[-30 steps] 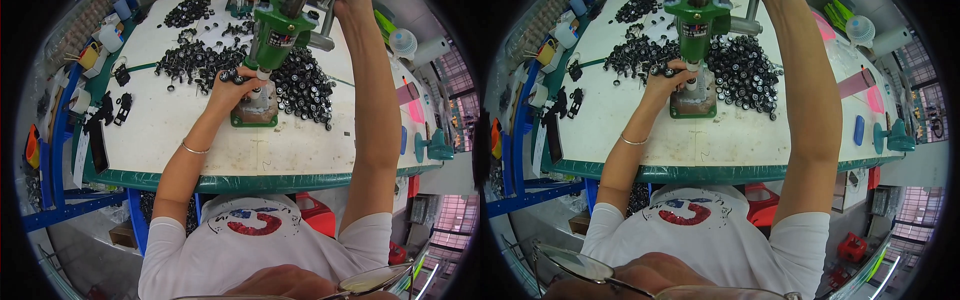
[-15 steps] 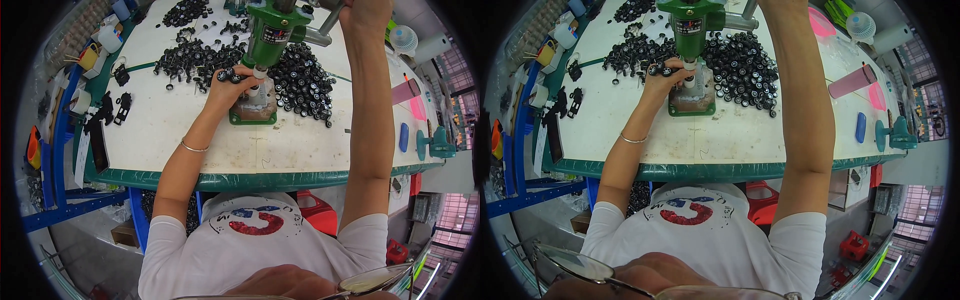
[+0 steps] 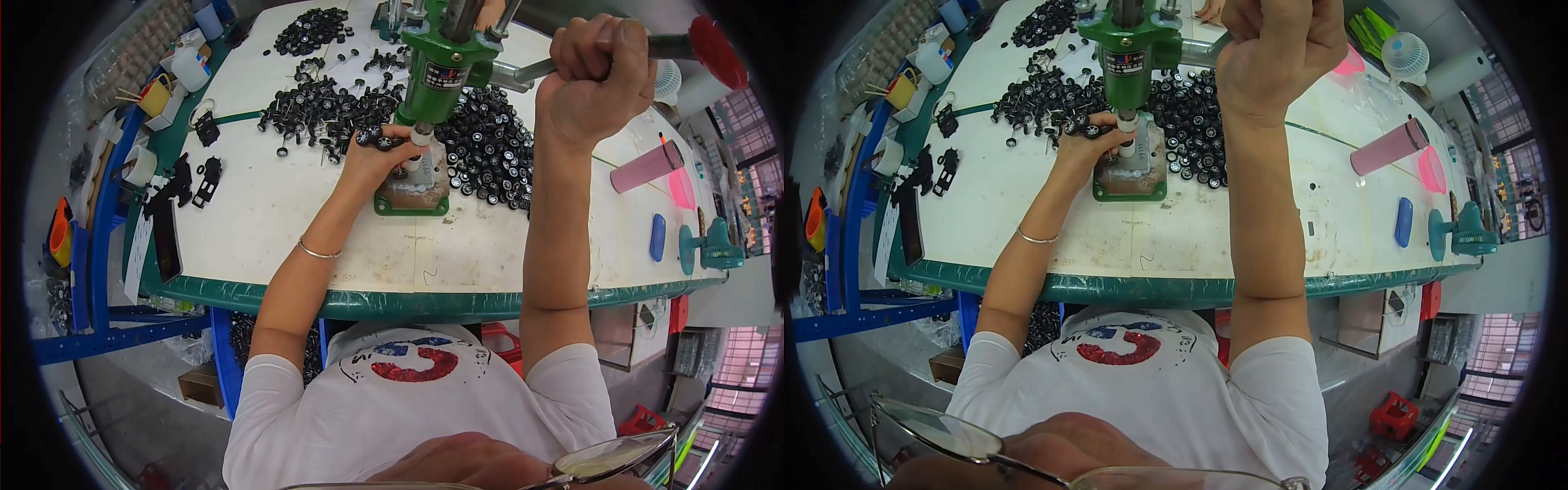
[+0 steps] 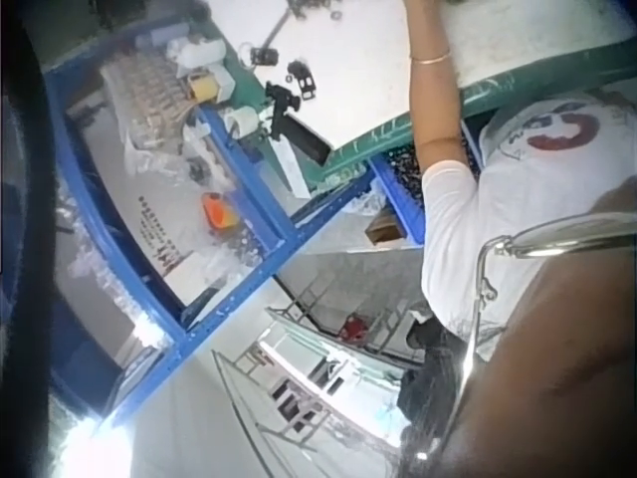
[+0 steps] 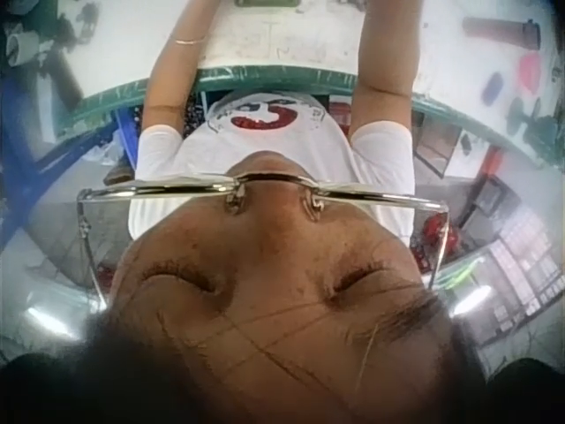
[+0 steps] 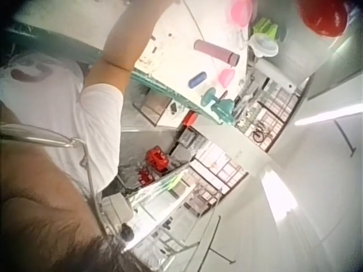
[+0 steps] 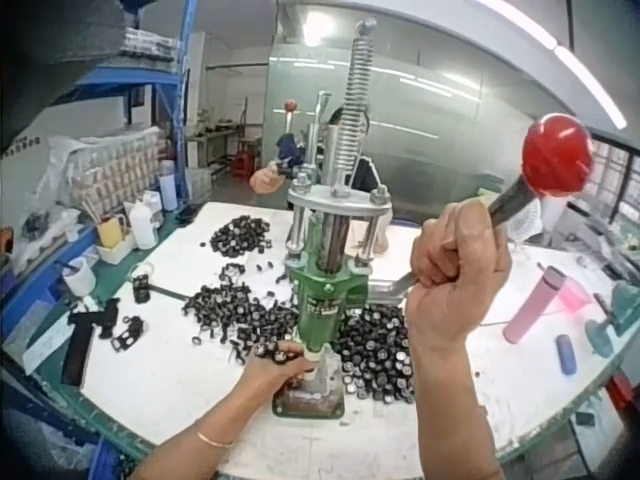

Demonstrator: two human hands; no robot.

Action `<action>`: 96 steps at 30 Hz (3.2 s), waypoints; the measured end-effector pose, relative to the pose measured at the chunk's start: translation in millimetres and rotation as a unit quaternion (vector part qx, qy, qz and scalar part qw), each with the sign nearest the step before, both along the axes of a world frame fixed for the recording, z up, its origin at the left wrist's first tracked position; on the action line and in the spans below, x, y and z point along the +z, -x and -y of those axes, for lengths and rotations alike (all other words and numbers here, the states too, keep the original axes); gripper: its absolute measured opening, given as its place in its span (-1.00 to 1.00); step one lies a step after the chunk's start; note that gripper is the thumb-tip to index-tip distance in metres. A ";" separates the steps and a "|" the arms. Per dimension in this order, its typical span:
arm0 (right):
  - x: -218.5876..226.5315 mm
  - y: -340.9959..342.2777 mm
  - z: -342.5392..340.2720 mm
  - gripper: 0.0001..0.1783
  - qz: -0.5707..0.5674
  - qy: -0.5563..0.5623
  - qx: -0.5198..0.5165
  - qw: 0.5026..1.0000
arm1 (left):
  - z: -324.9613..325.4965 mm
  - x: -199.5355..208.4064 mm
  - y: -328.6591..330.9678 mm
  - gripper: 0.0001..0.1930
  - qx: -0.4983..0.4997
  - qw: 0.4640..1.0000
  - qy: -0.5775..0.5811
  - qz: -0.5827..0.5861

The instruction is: The person assembles small black plastic circular components by hand using a manual press machine on a workbench.

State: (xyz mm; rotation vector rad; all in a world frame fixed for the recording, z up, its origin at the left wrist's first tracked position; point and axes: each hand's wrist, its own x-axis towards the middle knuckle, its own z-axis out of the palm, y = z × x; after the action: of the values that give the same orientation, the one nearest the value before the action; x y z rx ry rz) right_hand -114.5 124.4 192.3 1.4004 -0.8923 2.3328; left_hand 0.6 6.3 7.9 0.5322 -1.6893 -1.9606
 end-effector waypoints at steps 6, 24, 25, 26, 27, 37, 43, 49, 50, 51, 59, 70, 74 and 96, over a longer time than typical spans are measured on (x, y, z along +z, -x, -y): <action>-0.2 -8.9 0.6 -0.67 0.036 0.024 0.008 0.999 | -3.8 5.5 -0.6 -0.77 -0.006 1.000 -0.025 0.004; 18.3 71.6 42.1 -0.73 0.247 -0.277 0.148 0.917 | 27.8 11.8 -70.9 -0.75 0.042 0.994 -0.097 -0.038; 8.7 82.5 35.5 -0.69 0.204 -0.292 0.054 0.933 | 41.8 3.6 -96.0 -0.78 0.034 0.992 -0.121 -0.034; -5.2 78.1 47.2 -0.69 0.206 -0.298 0.075 0.929 | 58.9 -10.3 -137.3 -0.80 0.049 0.987 -0.148 -0.026; -13.3 74.4 43.2 -0.67 0.211 -0.292 0.080 0.930 | 62.7 -9.4 -167.7 -0.84 0.104 0.982 -0.158 -0.008; -132.3 87.6 -35.5 -0.73 -0.015 -0.579 -0.097 0.809 | 76.8 -47.6 -462.1 -0.56 0.205 0.758 0.222 0.578; -153.6 52.6 -42.4 -0.79 -0.209 -0.627 -0.168 0.731 | 100.4 -37.2 -401.8 -0.63 0.342 0.786 0.320 0.404; -174.9 46.2 -43.8 -0.79 -0.285 -0.630 -0.212 0.691 | 75.4 -0.8 -171.0 -0.80 0.164 0.888 0.389 0.181; -178.0 44.0 -45.0 -0.79 -0.303 -0.633 -0.224 0.676 | 71.3 -5.9 -143.8 -0.79 0.135 0.902 0.382 0.149; -180.9 41.2 -45.2 -0.79 -0.321 -0.635 -0.234 0.662 | 68.3 -11.3 -121.0 -0.77 0.111 0.893 0.407 0.153; -189.0 40.6 -42.9 -0.83 -0.306 -0.633 -0.303 0.644 | 51.3 -30.3 -66.2 -0.83 0.084 0.844 0.494 0.192; -181.3 40.8 -37.2 -0.80 -0.289 -0.630 -0.292 0.659 | 63.2 -29.0 -73.3 -0.87 0.093 0.872 0.453 0.159; -167.8 29.8 -32.6 -0.74 -0.153 -0.597 -0.123 0.778 | 60.3 -24.8 -75.9 -0.90 0.115 0.951 0.283 0.047; -199.7 -8.0 -7.0 -0.70 0.047 -0.519 0.051 0.852 | 12.9 -9.3 -17.1 -0.82 0.027 0.997 -0.040 -0.054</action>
State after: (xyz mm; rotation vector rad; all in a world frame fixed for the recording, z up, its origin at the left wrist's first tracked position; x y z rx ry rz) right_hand -106.5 131.4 -7.3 1.6594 -2.3801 1.9971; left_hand 17.8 -6.6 -1.4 0.4860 -1.5211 -1.9891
